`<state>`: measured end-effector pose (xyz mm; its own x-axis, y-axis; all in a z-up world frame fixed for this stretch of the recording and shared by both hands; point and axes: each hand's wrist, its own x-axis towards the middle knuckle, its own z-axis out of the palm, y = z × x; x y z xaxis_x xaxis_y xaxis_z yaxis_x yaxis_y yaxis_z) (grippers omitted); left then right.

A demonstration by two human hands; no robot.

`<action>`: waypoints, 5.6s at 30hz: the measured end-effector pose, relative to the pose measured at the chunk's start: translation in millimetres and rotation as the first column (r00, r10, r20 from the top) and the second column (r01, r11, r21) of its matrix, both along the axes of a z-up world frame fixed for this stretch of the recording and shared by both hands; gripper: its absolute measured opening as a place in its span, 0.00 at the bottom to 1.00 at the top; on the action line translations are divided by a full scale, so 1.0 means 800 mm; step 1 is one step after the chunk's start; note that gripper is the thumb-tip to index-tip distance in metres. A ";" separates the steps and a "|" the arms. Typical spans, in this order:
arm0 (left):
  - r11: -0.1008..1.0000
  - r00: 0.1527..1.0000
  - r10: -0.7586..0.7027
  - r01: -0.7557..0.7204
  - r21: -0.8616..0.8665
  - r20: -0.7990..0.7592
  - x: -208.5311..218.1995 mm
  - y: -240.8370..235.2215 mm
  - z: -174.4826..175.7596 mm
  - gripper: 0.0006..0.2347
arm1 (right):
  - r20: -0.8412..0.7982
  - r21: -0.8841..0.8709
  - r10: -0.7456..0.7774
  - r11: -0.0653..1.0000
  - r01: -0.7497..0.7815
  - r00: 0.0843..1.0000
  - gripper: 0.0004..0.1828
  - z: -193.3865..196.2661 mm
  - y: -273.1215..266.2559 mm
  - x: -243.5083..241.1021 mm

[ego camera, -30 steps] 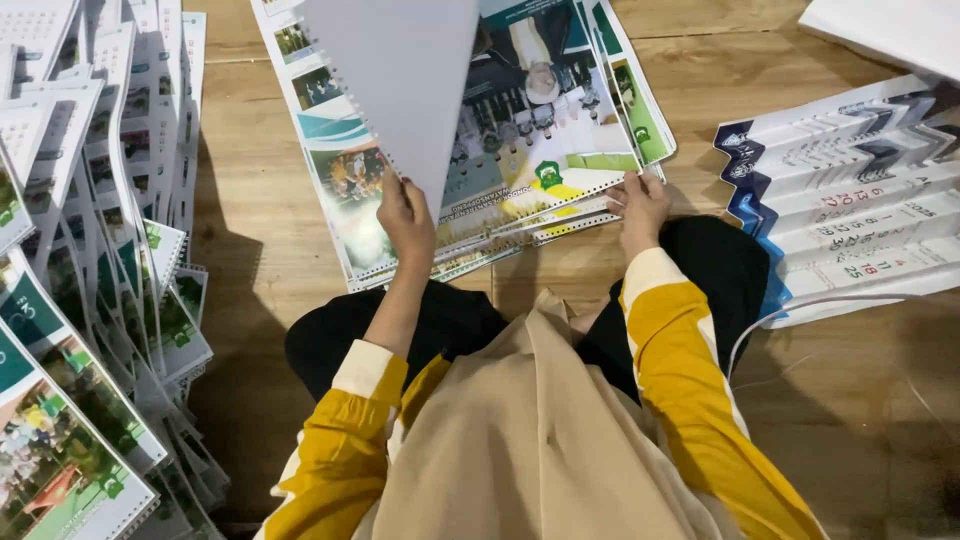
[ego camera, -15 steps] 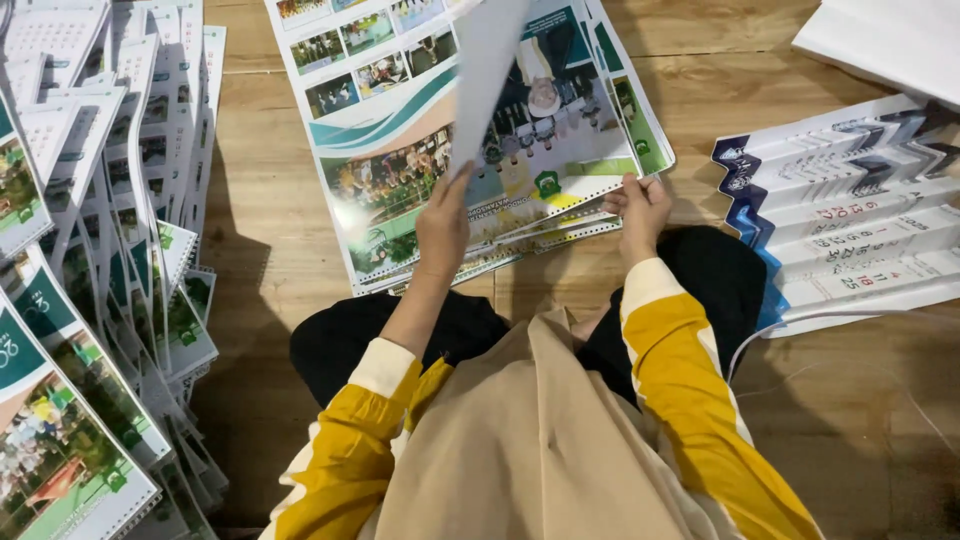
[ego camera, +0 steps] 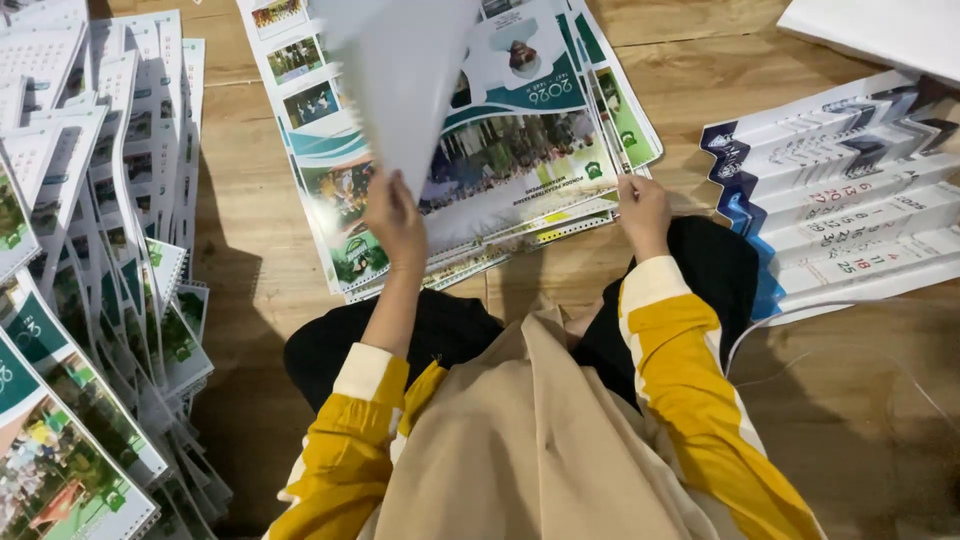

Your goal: The person is sitting on the floor, flipping through, aligning, and stacking large printed calendar pages, likely for quality control or preparation for binding.

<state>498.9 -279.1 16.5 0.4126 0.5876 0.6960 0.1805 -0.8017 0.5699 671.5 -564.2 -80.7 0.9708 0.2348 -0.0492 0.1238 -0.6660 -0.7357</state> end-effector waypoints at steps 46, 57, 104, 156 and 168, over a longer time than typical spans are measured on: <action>0.989 0.970 0.088 -0.059 -0.134 0.225 -0.012 0.046 0.039 0.09 | 0.075 -0.042 -0.248 0.967 0.252 0.966 0.07 0.010 0.038 -0.014; 0.945 0.944 -0.264 0.294 0.143 -0.200 0.036 -0.002 -0.009 0.08 | -0.409 0.624 -0.085 0.701 0.346 0.908 0.06 0.019 0.044 -0.015; 0.684 0.790 -0.125 0.507 0.525 -0.600 0.024 -0.088 -0.041 0.11 | -0.189 0.267 -0.226 0.925 0.271 0.956 0.07 0.051 0.043 -0.017; 0.259 0.802 -0.285 -0.463 -0.848 -0.525 -0.198 0.137 0.005 0.29 | -0.672 -0.008 0.059 0.996 -0.087 0.739 0.41 0.148 0.061 -0.054; 0.761 0.970 -0.242 0.181 -0.623 -0.013 -0.133 0.106 0.138 0.04 | 0.453 0.515 0.035 0.806 -0.293 0.891 0.05 0.229 0.101 -0.030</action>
<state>392.3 -193.9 127.1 0.6188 0.7663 0.1727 0.1213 -0.3105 0.9428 647.2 -483.5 102.4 0.8133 0.2519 0.5245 0.5605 -0.0977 -0.8223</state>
